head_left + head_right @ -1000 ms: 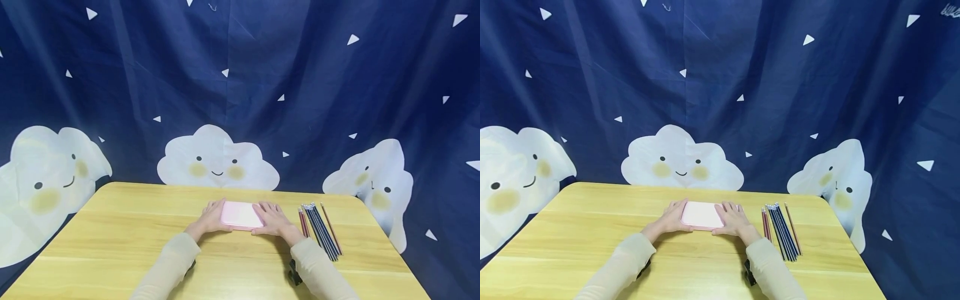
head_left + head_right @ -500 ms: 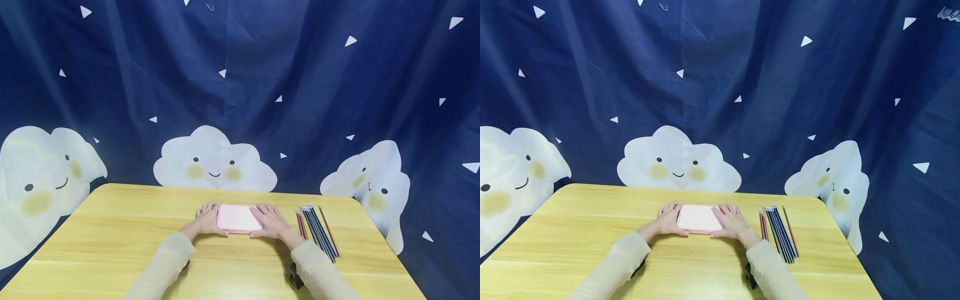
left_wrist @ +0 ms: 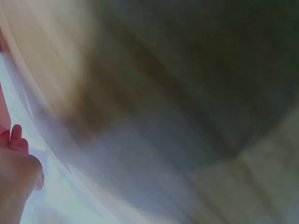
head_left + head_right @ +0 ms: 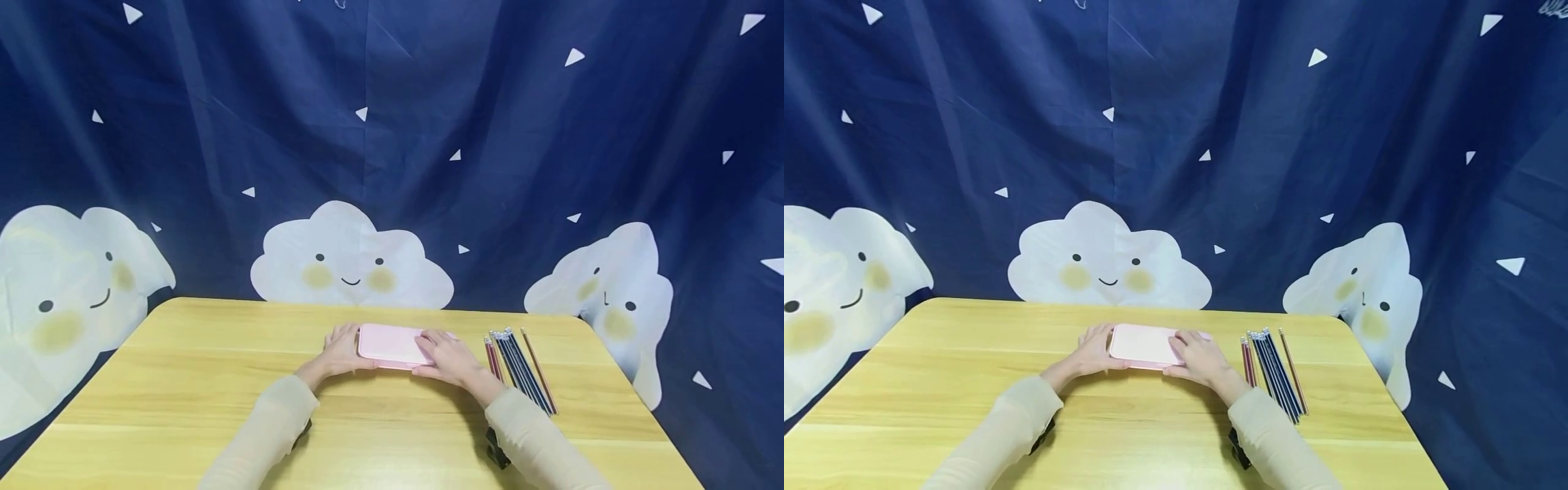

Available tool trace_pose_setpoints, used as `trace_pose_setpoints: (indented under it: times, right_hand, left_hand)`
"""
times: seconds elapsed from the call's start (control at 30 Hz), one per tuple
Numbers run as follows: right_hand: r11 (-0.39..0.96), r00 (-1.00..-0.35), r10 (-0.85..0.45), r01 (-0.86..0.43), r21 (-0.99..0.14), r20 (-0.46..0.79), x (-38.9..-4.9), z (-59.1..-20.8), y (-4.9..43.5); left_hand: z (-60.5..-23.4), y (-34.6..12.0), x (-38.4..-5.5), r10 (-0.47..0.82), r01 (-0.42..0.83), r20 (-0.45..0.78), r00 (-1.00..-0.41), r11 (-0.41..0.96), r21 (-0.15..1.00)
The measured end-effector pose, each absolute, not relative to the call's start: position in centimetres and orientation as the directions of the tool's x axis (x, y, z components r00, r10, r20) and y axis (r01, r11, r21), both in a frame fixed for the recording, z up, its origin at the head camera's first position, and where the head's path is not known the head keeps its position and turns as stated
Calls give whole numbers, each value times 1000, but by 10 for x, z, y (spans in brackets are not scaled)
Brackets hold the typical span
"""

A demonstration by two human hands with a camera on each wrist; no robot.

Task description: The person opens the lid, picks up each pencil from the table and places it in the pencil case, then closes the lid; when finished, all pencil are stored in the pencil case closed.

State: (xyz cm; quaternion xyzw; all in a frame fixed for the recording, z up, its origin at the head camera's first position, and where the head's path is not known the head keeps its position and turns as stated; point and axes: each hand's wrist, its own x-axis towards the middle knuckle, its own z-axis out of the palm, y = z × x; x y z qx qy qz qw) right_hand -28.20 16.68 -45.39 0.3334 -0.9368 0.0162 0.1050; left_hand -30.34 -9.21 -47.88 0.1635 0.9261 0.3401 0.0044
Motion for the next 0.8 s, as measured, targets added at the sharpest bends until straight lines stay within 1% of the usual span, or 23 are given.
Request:
trace_pose_setpoints:
  times: [0.2,0.43,0.8]
  right_hand:
    - [786,-763,-609,-617,38,218,-283,-453,170]
    - [784,-761,-607,-620,18,229,-283,-451,171]
    - [777,-752,-615,-629,23,237,-282,-449,170]
  left_hand:
    - [-477,-88,-301,287,289,128,-949,637,715]
    - [-474,-86,-301,285,299,153,-946,585,754]
    - [-469,-83,-298,249,304,183,-951,648,698]
